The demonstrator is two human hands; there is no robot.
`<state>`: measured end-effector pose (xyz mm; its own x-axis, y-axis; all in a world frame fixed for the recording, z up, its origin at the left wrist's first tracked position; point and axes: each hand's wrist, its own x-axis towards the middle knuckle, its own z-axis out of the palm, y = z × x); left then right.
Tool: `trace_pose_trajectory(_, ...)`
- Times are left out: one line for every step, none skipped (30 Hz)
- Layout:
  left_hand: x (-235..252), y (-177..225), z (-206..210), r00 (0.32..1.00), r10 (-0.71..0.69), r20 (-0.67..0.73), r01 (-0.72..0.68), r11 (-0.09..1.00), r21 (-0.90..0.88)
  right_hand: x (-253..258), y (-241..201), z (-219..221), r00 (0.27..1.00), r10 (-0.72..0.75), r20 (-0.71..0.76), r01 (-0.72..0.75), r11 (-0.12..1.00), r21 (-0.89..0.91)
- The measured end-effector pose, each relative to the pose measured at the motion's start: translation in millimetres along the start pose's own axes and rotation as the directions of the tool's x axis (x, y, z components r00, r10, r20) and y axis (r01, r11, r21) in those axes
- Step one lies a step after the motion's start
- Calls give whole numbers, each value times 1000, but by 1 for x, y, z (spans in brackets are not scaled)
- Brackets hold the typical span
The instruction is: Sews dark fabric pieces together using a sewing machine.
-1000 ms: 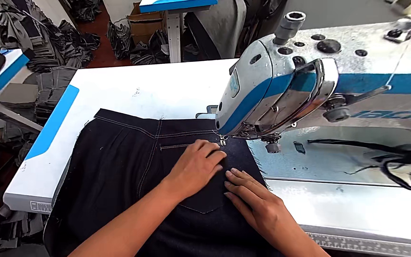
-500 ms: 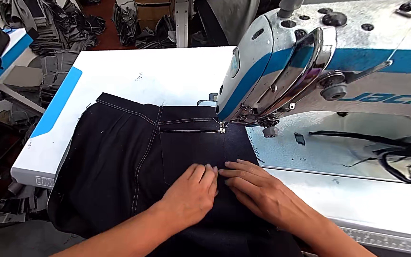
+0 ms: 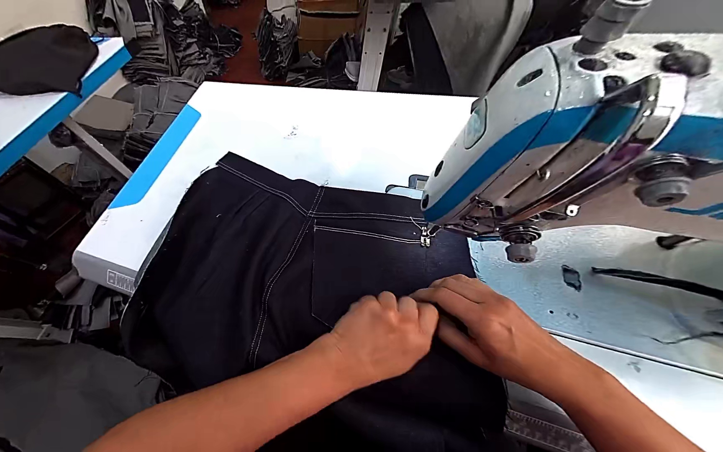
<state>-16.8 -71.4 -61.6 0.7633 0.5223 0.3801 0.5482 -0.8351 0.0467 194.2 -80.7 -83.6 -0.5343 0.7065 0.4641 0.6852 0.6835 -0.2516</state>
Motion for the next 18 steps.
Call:
trace_pose_trajectory(4, -10, -4, 996, -72, 48, 77, 990, -117, 3, 1, -1, 1000, 16, 3, -16, 1000, 13)
trace_pose_trajectory(8, -20, -9, 981, -138, 138, 165, 963, -213, 6, 2, -3, 999, 38, 8, -38, 999, 36)
trace_pose_trajectory(11, -29, -14, 958, -176, 226, 238, 928, -286, 9, 4, -3, 998, 61, 7, -61, 996, 65)
trace_pose_trajectory(14, -36, -16, 940, -190, 282, 282, 900, -333, 12, 5, -3, 996, 84, -3, -84, 992, 96)
trace_pose_trajectory(15, -40, -17, 932, -201, 301, 307, 879, -364, 15, 7, -2, 994, 109, -7, -108, 986, 129)
trace_pose_trajectory(15, -42, -17, 930, -217, 298, 326, 862, -389, 18, 9, -2, 991, 133, 2, -131, 978, 162)
trace_pose_trajectory(14, -43, -17, 922, -241, 303, 354, 840, -410, 20, 11, -3, 988, 150, 19, -151, 970, 192)
trace_pose_trajectory(13, -43, -18, 911, -269, 313, 388, 817, -427, 21, 13, -3, 986, 165, 37, -169, 963, 211)
trace_pose_trajectory(12, -43, -17, 902, -295, 314, 413, 800, -436, 21, 14, -3, 984, 173, 47, -179, 957, 229)
trace_pose_trajectory(11, -42, -15, 898, -321, 302, 428, 795, -429, 22, 14, -4, 983, 178, 52, -186, 953, 240)
trace_pose_trajectory(10, -40, -12, 900, -341, 272, 430, 802, -414, 22, 15, -4, 981, 183, 57, -191, 950, 246)
trace_pose_trajectory(9, -38, -8, 909, -354, 221, 416, 814, -405, 23, 14, -4, 980, 186, 63, -196, 947, 255)
trace_pose_trajectory(8, -37, -4, 917, -361, 167, 398, 825, -401, 24, 14, -4, 980, 186, 70, -198, 945, 261)
trace_pose_trajectory(8, -36, -1, 922, -367, 126, 385, 828, -407, 24, 15, -5, 980, 185, 75, -198, 944, 264)
trace_pose_trajectory(8, -36, 1, 924, -371, 96, 376, 827, -418, 24, 15, -5, 980, 184, 80, -199, 943, 267)
trace_pose_trajectory(8, -36, 2, 925, -374, 69, 366, 824, -434, 24, 16, -5, 980, 182, 83, -198, 942, 271)
trace_pose_trajectory(7, -36, 4, 929, -369, 33, 345, 828, -442, 24, 17, -4, 980, 180, 81, -196, 941, 277)
trace_pose_trajectory(6, -36, 8, 936, -351, -29, 303, 846, -440, 23, 17, -4, 980, 181, 79, -196, 939, 284)
